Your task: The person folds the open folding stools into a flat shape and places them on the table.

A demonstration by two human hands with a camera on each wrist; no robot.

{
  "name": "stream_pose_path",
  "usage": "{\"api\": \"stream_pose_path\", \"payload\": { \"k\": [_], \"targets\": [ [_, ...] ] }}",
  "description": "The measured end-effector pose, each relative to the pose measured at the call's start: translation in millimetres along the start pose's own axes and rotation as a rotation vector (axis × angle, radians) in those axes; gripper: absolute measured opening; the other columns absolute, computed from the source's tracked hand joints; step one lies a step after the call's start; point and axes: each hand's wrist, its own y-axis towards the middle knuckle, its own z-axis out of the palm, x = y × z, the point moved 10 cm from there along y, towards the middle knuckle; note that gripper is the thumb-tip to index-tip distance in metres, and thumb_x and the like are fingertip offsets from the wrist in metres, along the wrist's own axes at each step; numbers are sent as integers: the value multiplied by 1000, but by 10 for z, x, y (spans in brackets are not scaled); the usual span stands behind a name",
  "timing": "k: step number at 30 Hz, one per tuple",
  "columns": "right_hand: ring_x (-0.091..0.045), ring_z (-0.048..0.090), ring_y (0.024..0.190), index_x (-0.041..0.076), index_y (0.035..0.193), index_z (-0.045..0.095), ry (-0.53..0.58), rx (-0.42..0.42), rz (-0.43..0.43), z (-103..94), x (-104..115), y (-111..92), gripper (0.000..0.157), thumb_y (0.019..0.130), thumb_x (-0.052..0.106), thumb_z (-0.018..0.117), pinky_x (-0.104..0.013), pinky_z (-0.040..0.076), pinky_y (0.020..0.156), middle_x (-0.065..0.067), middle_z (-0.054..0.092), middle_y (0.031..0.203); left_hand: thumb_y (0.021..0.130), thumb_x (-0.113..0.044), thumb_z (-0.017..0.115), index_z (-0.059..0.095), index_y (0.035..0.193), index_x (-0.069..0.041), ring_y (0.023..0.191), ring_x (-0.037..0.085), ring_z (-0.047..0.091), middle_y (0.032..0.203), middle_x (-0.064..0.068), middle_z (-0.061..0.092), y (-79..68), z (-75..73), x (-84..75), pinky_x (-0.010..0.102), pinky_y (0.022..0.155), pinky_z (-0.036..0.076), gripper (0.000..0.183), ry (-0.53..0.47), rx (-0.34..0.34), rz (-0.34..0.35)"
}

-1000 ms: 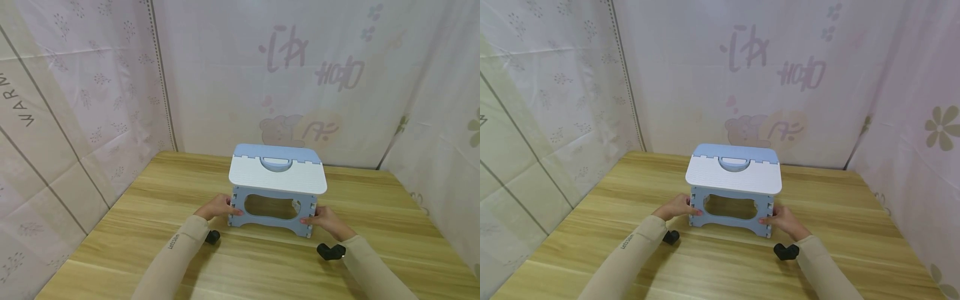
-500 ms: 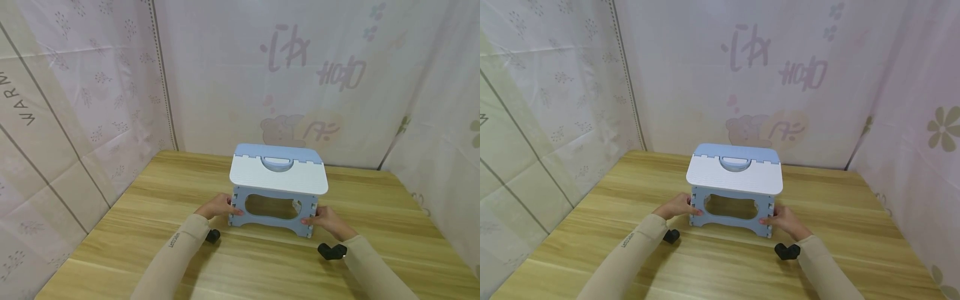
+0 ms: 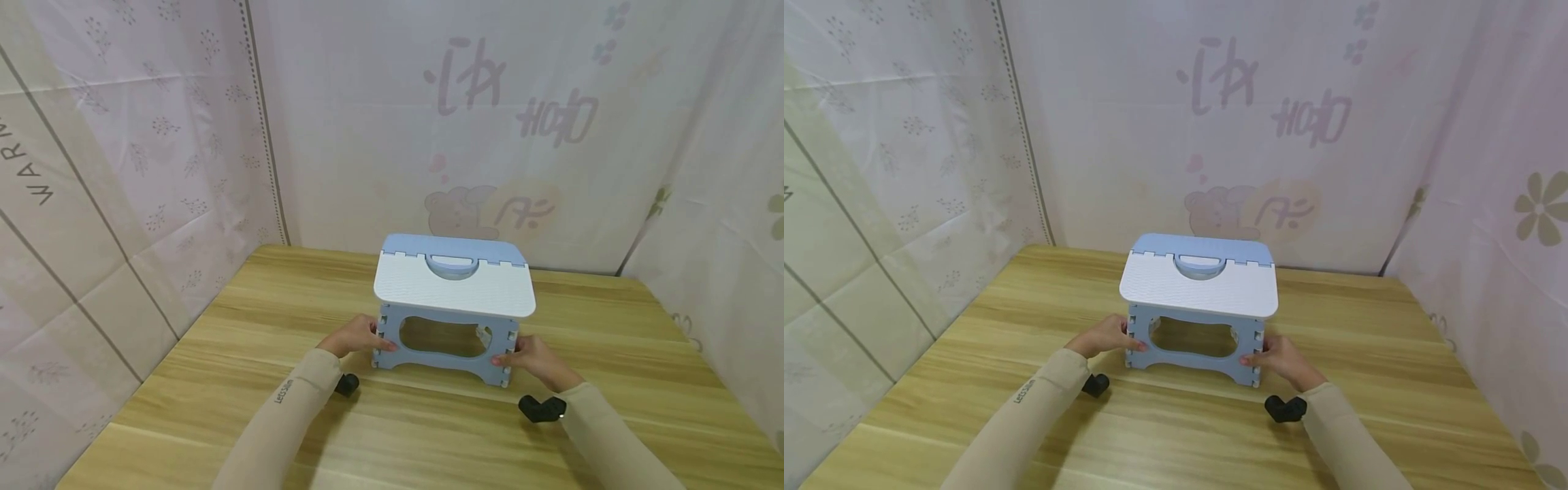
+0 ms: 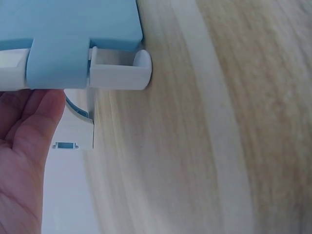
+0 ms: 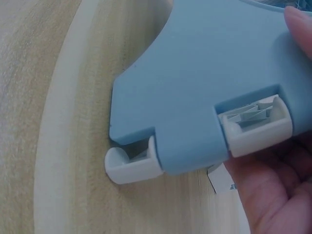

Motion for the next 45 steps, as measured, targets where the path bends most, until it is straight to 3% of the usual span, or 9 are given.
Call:
{"api": "stream_pose_path", "payload": {
  "k": [10, 17, 25, 32, 41, 45],
  "targets": [
    [-42, 58, 114, -22, 126, 47, 8, 19, -10, 9, 7, 4, 58, 86, 11, 73, -54, 46, 95, -35, 58, 122, 79, -17, 81, 60, 69, -10, 57, 10, 32, 59, -5, 45, 10, 10, 5, 24, 54, 28, 25, -15, 15, 17],
    [-42, 58, 113, -23, 125, 47, 7, 19, -24, -6, 14, 28, 58, 85, 9, 74, -53, 47, 94, -36, 57, 121, 80, -13, 79, 70, 85, -1, 71, 8, 56, 75, -3, 69, 20, 14, -32, 23, 67, 47, 17, -44, 33, 44],
    [-42, 57, 115, -22, 126, 48, 12, 19, 10, 6, -11, 19, 61, 85, 14, 75, -54, 45, 97, -35, 57, 123, 80, -12, 79, 69, 84, 0, 69, 8, 54, 73, -3, 67, 17, 31, -17, 23, 66, 45, 16, -47, 39, 39],
    [-40, 58, 113, -23, 125, 49, 11, 23, -6, 12, -1, 20, 58, 85, 12, 74, -53, 46, 95, -35, 58, 121, 80, -15, 80, 69, 82, -2, 66, 10, 46, 70, -4, 63, 20, 18, 3, 23, 61, 38, 17, -34, 25, 22],
    [-32, 61, 109, -22, 122, 52, 9, 22, -3, 7, 6, 25, 55, 86, 13, 74, -51, 47, 94, -32, 62, 118, 80, -14, 80, 69, 84, -1, 68, 9, 49, 73, -3, 65, 15, 11, 4, 22, 63, 41, 18, -29, 16, 17],
    [-35, 61, 109, -22, 120, 54, 10, 23, -3, 9, 6, 20, 53, 85, 13, 75, -52, 47, 94, -32, 63, 116, 80, -13, 80, 70, 86, 0, 70, 9, 51, 74, -3, 67, 9, 13, -16, 22, 64, 43, 17, -39, 21, 28]
  ]
}}
